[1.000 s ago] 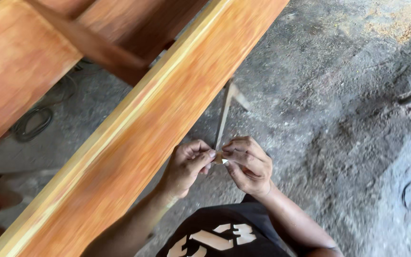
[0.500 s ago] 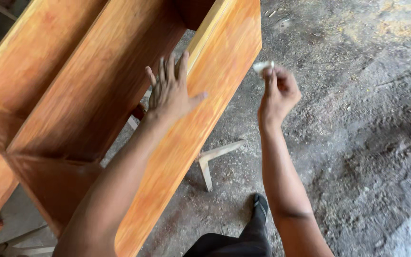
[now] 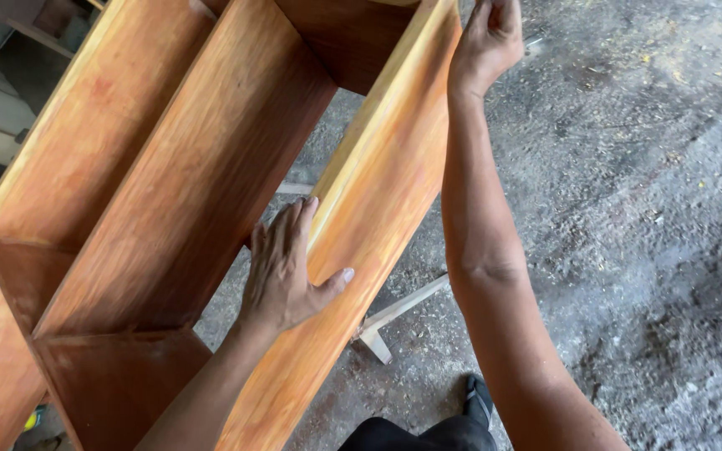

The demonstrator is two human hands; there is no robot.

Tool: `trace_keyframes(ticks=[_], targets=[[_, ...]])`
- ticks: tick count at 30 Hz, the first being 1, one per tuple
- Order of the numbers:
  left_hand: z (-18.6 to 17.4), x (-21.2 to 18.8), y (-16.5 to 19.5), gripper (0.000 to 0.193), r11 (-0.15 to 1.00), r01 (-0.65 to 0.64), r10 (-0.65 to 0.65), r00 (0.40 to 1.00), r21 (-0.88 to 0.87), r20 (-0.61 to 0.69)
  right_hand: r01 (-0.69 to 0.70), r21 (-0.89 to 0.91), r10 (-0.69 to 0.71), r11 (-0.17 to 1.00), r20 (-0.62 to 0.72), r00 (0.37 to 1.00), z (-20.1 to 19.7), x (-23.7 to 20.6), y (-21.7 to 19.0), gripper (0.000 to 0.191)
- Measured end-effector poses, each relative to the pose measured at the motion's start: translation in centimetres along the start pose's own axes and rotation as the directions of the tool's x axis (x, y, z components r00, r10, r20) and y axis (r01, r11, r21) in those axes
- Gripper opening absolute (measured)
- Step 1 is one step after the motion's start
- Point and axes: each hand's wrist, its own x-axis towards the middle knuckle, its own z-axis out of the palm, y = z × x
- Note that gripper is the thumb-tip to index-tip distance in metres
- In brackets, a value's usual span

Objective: The person carries a round board holding wood filler and uses a small spatula to scoop filler and press it into holes, cracks and joints on wooden furniture frames, moving between furniture pieces around the workshop and working filler into different surfaces.

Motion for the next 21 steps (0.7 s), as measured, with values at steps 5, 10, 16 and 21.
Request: trace_keyframes(ticks=[5, 10, 16, 21], targets=[[0.1, 0.1, -0.4, 0.107, 1.0, 0.016, -0.016, 0.999, 0.006, 0.036, 0.215, -0.249, -0.165, 0.944, 0.205, 0.965, 0.5, -1.5, -0.6, 0.005], [0.4, 0.1, -0.7, 0.107, 1.0, -0.021, 0.021, 1.0, -0.003, -0.013, 0.2, -0.184, -0.15, 0.962, 0.256, 0.955, 0.4, -2.6, -2.0, 0.02], [-0.7, 0.8, 0.1, 0.107, 1.0, -0.026, 0.026, 0.999, -0.012, -0.027, 0.238, -0.322, -0.097, 0.916, 0.399, 0.912, -0.1, -4.1, -1.8, 0.052], [1.7, -0.7, -1.7, 0.108, 0.998, -0.022, 0.024, 0.999, 0.064, -0.042, 0.283, -0.58, 0.106, 0.764, 0.545, 0.832, -1.7, -1.4, -2.5, 0.052]])
